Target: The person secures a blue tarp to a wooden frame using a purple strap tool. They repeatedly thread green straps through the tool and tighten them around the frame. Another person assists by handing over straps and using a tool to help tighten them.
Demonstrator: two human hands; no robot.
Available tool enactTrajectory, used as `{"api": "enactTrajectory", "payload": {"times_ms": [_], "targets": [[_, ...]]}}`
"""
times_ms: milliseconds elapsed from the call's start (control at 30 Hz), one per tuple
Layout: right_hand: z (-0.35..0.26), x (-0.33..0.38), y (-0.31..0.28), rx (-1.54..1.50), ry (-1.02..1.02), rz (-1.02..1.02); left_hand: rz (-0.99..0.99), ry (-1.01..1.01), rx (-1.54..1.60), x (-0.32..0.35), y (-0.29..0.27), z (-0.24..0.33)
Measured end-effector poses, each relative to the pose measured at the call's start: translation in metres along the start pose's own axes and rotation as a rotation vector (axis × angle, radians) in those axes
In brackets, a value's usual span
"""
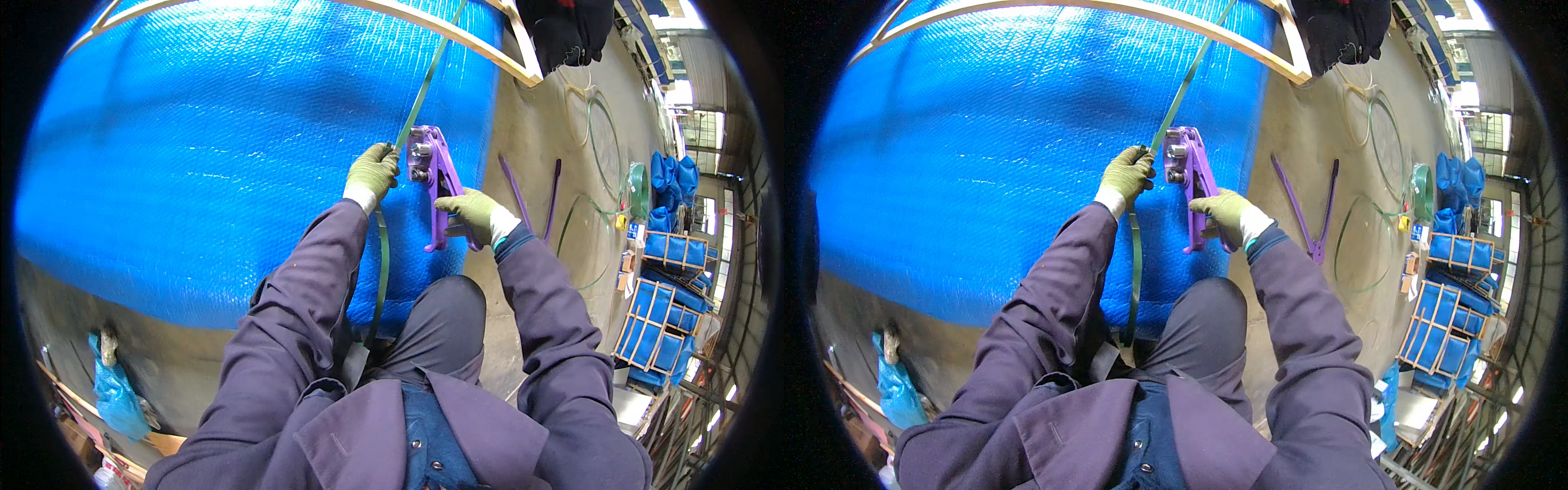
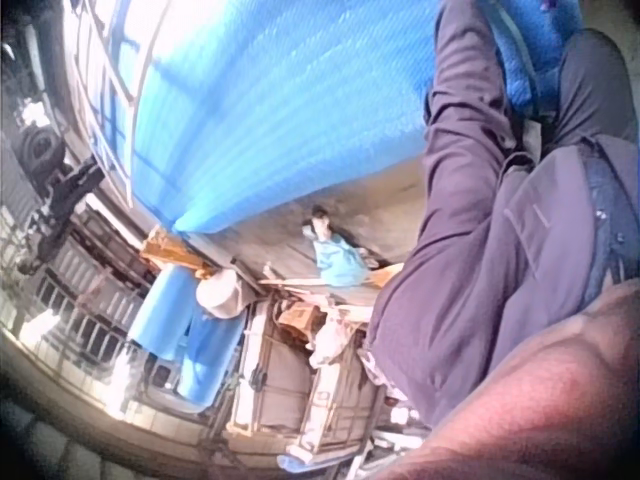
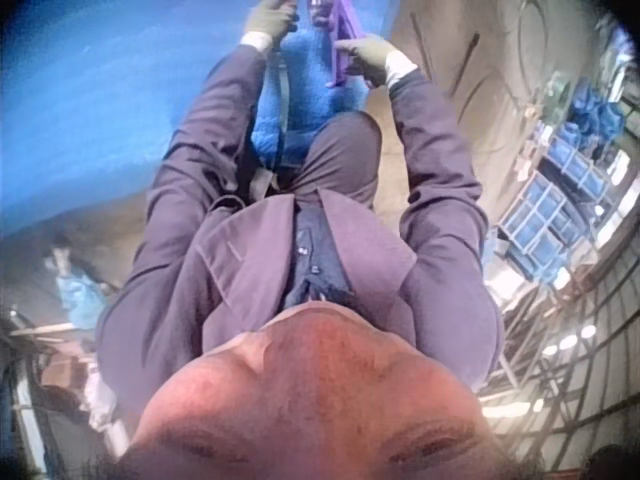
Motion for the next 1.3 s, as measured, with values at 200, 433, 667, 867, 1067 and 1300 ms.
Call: {"api": "enactTrajectory", "payload": {"times_ms": [200,433,667,867,1067,1300], "targets": [[0.003,-0.001,0.026,-0.051,-0.047,-0.014,0.036,0.037,-0.112,0.002,-0.01,0.008],[-0.01,-0.002,0.045,0.089,-0.085,-0.043,-0.03,-0.096,-0.257,0.008,-0.033,0.012],[-0.024,-0.002,0.085,-0.111,-0.123,-0.137,0.019,-0.102,-0.334,0.013,-0.059,0.021],[-0.032,-0.001,0.084,-0.181,-0.079,-0.255,0.082,-0.083,-0.566,0.015,-0.07,0.025],[-0.035,-0.013,0.085,-0.082,-0.115,-0.246,0.031,-0.107,-0.498,0.007,-0.073,0.02],[-0.036,-0.016,0.098,-0.326,-0.085,-0.38,0.065,-0.017,-0.581,0.001,-0.079,0.025]]}}
Point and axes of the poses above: each hand's wrist, its own x-axis away from the middle knuckle, its own y-axis out of the palm, z = x × y, the point moved 10 cm from there along -x, towards the middle knuckle, and after that the axes turned 6 degrees about -y, right-handed, at the moved point
